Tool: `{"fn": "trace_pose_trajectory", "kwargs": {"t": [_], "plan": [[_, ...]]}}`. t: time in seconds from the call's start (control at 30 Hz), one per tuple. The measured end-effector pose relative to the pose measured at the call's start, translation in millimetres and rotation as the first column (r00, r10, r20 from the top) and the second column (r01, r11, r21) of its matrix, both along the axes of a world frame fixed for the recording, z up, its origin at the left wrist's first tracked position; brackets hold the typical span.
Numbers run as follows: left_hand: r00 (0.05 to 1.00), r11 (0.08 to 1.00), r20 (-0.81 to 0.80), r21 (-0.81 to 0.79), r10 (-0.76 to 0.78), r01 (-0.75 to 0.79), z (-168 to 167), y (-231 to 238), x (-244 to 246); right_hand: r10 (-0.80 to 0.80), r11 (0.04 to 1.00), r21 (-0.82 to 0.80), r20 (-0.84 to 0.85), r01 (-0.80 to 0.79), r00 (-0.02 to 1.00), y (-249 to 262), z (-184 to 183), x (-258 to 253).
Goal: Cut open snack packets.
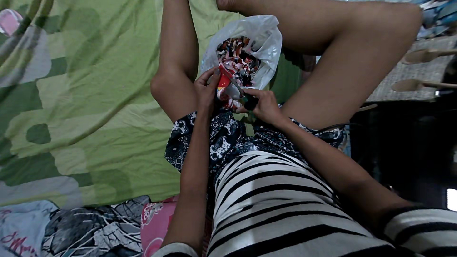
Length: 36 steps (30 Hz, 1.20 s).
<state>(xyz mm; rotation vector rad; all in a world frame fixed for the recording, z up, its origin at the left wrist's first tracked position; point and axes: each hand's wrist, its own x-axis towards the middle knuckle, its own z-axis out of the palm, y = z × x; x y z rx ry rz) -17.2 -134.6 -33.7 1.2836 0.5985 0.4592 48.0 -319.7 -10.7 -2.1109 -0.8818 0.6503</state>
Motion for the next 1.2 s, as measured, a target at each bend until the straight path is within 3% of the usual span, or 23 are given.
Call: {"fn": "trace_pose_trajectory", "kwargs": {"t": [0.07, 0.13, 0.2, 0.27, 0.37, 0.5, 0.63, 0.73, 0.83, 0.9, 1.03, 1.2], "plan": [[1.0, 1.0, 0.018, -0.001, 0.001, -0.001, 0, 0, 1, 0.018, 0.999, 0.035, -0.052, -0.016, 0.998, -1, -3, 2], [0.998, 0.998, 0.049, -0.043, -0.038, 0.041, 0, 2, 1, 0.085, 0.99, 0.135, -0.255, -0.051, 0.963, -2, -1, 4], [0.977, 0.971, 0.108, -0.132, -0.185, 0.198, 3, 6, -2, 0.19, 0.956, 0.29, -0.533, -0.033, 0.825, 0, 1, 2], [0.922, 0.911, 0.216, -0.196, -0.321, 0.363, 2, 9, -4, 0.26, 0.942, 0.335, -0.733, 0.002, 0.628, 0, 2, -1], [0.864, 0.855, 0.292, -0.207, -0.411, 0.476, -1, 12, -6, 0.364, 0.904, 0.426, -0.812, 0.037, 0.456, -2, -5, -1], [0.886, 0.852, 0.157, -0.245, -0.437, 0.464, 5, 8, -8, 0.429, 0.855, 0.502, -0.826, 0.132, 0.365, -4, -9, 4], [0.935, 0.901, 0.082, -0.248, -0.346, 0.356, 7, 6, -6, 0.331, 0.888, 0.426, -0.854, 0.172, 0.401, -5, -2, 4], [0.961, 0.945, 0.081, -0.176, -0.265, 0.275, 4, 5, -3, 0.221, 0.925, 0.347, -0.821, 0.154, 0.527, -5, 1, 2], [0.974, 0.967, 0.067, -0.122, -0.215, 0.222, 3, 3, -3, 0.197, 0.927, 0.34, -0.799, 0.156, 0.569, -5, 0, 1], [0.974, 0.972, 0.045, -0.073, -0.222, 0.225, 2, 3, -4, 0.214, 0.911, 0.374, -0.791, 0.176, 0.573, -7, -2, 1], [0.971, 0.97, -0.001, -0.049, -0.239, 0.239, 2, 3, -2, 0.125, 0.932, 0.337, -0.64, 0.13, 0.758, -3, -1, -4], [0.962, 0.962, -0.025, -0.034, -0.273, 0.272, 6, 2, -3, 0.058, 0.946, 0.284, -0.624, 0.157, 0.779, 4, 1, -4]]}}
